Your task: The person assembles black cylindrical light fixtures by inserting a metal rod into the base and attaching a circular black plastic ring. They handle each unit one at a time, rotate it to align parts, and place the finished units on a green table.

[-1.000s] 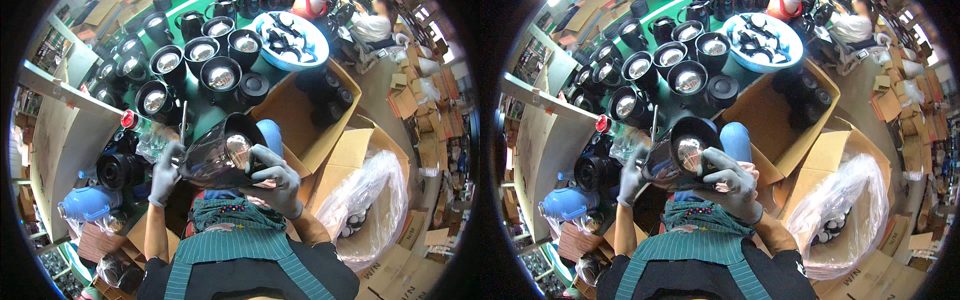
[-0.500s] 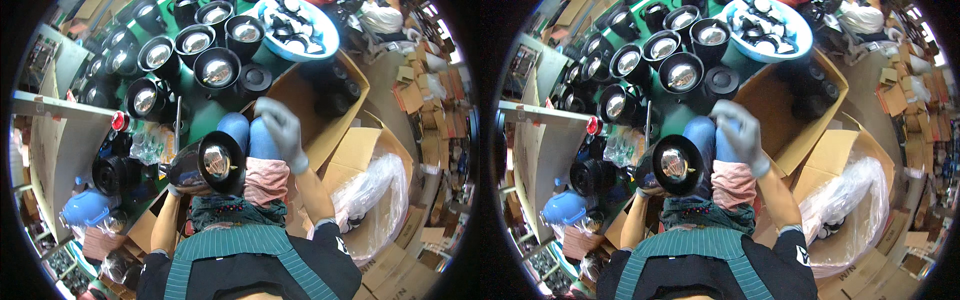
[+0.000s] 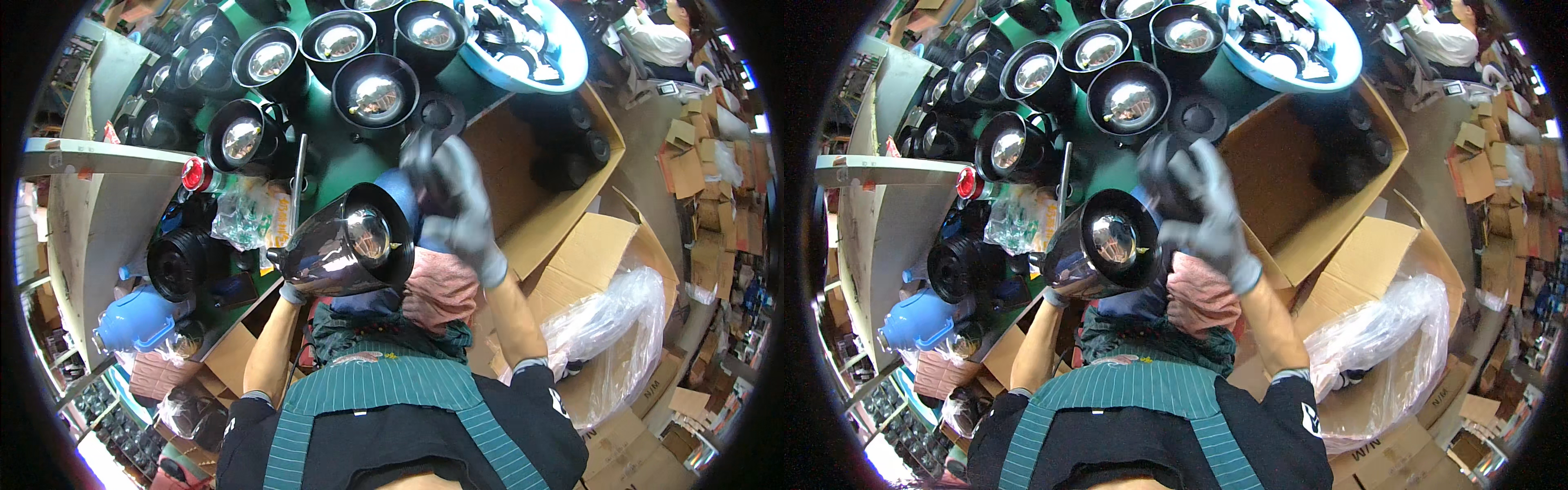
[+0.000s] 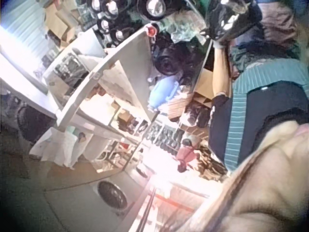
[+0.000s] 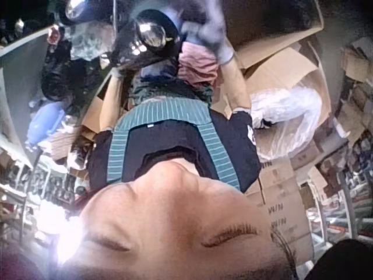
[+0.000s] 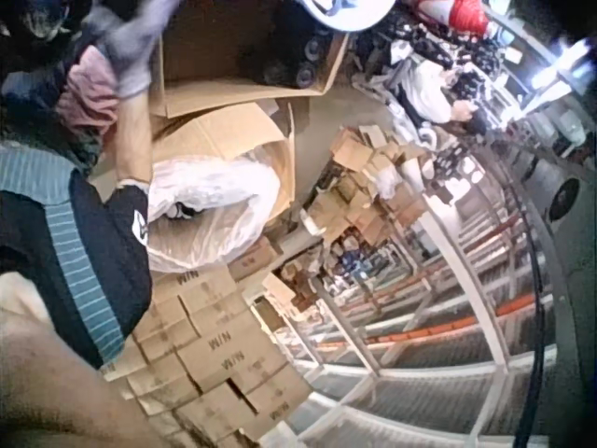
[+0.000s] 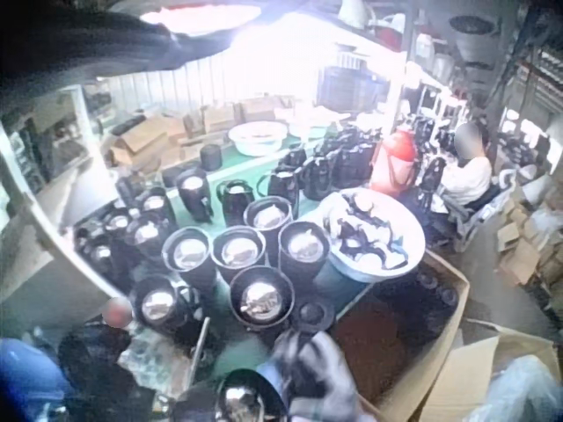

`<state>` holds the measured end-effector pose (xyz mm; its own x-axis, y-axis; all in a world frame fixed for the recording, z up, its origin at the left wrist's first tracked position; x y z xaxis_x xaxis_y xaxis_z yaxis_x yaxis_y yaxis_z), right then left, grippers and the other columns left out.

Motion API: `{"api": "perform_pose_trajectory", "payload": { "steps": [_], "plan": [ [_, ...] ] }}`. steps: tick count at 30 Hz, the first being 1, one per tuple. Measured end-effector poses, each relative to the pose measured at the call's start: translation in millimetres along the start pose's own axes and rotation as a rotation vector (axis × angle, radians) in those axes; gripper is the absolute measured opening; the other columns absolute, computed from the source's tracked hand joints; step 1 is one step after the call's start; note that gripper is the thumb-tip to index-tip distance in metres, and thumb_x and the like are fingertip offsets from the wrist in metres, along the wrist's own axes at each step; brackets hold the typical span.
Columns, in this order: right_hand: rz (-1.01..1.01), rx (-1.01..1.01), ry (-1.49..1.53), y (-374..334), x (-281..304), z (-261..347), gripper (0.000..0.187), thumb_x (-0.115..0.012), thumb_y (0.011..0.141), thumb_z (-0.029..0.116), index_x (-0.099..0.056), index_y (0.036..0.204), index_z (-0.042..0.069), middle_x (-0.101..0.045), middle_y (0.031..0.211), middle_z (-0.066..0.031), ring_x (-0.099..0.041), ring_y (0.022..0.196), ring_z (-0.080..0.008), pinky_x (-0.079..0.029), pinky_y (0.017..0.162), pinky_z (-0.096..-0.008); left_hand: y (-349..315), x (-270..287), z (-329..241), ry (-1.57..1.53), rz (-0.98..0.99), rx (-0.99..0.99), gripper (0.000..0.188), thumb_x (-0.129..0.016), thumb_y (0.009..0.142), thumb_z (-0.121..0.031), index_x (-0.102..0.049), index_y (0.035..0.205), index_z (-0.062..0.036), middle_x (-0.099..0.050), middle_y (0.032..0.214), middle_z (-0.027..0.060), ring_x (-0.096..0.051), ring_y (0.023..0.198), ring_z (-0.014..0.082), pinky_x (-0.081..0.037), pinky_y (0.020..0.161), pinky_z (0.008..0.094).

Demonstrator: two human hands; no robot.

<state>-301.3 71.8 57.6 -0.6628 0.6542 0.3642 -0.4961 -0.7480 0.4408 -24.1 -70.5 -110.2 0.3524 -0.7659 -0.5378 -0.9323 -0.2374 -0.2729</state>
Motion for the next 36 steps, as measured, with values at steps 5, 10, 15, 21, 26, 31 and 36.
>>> {"api": "perform_pose_trajectory", "payload": {
  "steps": [5,10,15,21,26,31,36],
  "plan": [
    [0.117,-0.008,0.122,-57,-29,64,0.102,-0.086,0.077,0.07,-0.059,0.161,0.019,-0.025,0.175,-0.032,-0.035,0.156,-0.0503,-0.027,0.127,-0.0571,14,-23,-13,0.019,0.107,0.007,0.056,-0.075,0.096,-0.035,-0.066,0.14,-0.0023,-0.072,0.133,0.017,-0.071,0.122,0.0321,-0.056,0.107,0.0448],
    [0.072,0.151,0.075,-78,-22,96,0.096,-0.083,0.077,0.074,-0.064,0.155,0.019,-0.026,0.174,-0.0347,-0.034,0.156,-0.053,-0.027,0.127,-0.0584,17,-55,-24,0.074,0.254,0.049,0.053,-0.074,0.096,-0.037,-0.069,0.136,-0.0017,-0.075,0.128,0.0177,-0.073,0.118,0.0329,-0.058,0.104,0.0445],
    [0.066,0.113,0.105,-83,-13,106,0.094,-0.077,0.084,0.075,-0.062,0.157,0.017,-0.026,0.174,-0.0332,-0.033,0.157,-0.0514,-0.024,0.128,-0.0573,15,-54,-30,0.186,0.227,0.045,0.052,-0.072,0.096,-0.039,-0.073,0.131,-0.001,-0.077,0.123,0.0184,-0.076,0.114,0.0337,-0.059,0.101,0.0441],
    [-0.081,-0.492,0.399,-118,-22,49,0.082,-0.047,0.112,0.064,-0.044,0.165,0.001,-0.042,0.17,-0.0181,-0.04,0.156,-0.0273,-0.029,0.128,-0.0394,-30,-100,-184,1.374,-0.343,-0.801,0.048,-0.074,0.091,-0.037,-0.078,0.122,0.0001,-0.08,0.112,0.0192,-0.079,0.104,0.0359,-0.061,0.096,0.0425],
    [0.091,-0.205,-0.066,-91,-6,82,0.098,-0.04,0.11,0.071,-0.02,0.174,0.0,-0.023,0.175,-0.0318,-0.026,0.163,-0.0478,-0.022,0.132,-0.0478,-17,-23,-143,0.923,-0.296,-0.425,0.034,-0.071,0.093,-0.017,-0.078,0.119,0.0037,-0.081,0.108,0.0114,-0.077,0.095,0.0208,-0.061,0.089,0.0352],
    [0.028,-0.16,0.354,-70,-16,86,0.082,-0.042,0.117,0.051,-0.016,0.175,0.0,-0.018,0.179,-0.0298,-0.019,0.166,-0.044,-0.016,0.134,-0.0423,-20,-82,-174,1.072,-0.292,-0.558,0.036,-0.071,0.092,-0.02,-0.079,0.119,0.0024,-0.081,0.11,0.0148,-0.079,0.1,0.0243,-0.061,0.09,0.037],
    [0.253,-0.854,0.346,-101,-27,37,0.082,-0.04,0.117,0.05,-0.014,0.173,-0.004,-0.02,0.179,-0.0285,-0.021,0.166,-0.0405,-0.014,0.136,-0.041,-45,-142,-214,1.576,-0.175,-0.926,0.038,-0.072,0.087,-0.018,-0.08,0.122,-0.005,-0.08,0.108,0.0162,-0.08,0.096,0.0336,-0.063,0.088,0.0389]
  ]
}}
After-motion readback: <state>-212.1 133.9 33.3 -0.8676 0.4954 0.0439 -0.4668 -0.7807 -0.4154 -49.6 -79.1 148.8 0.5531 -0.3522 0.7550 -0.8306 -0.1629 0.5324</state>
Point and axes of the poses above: each hand's wrist, its own y-axis towards the middle knuckle, its own x-axis out of the back of the hand, z = x × y, the point moved 10 cm from there along y, towards the middle knuckle
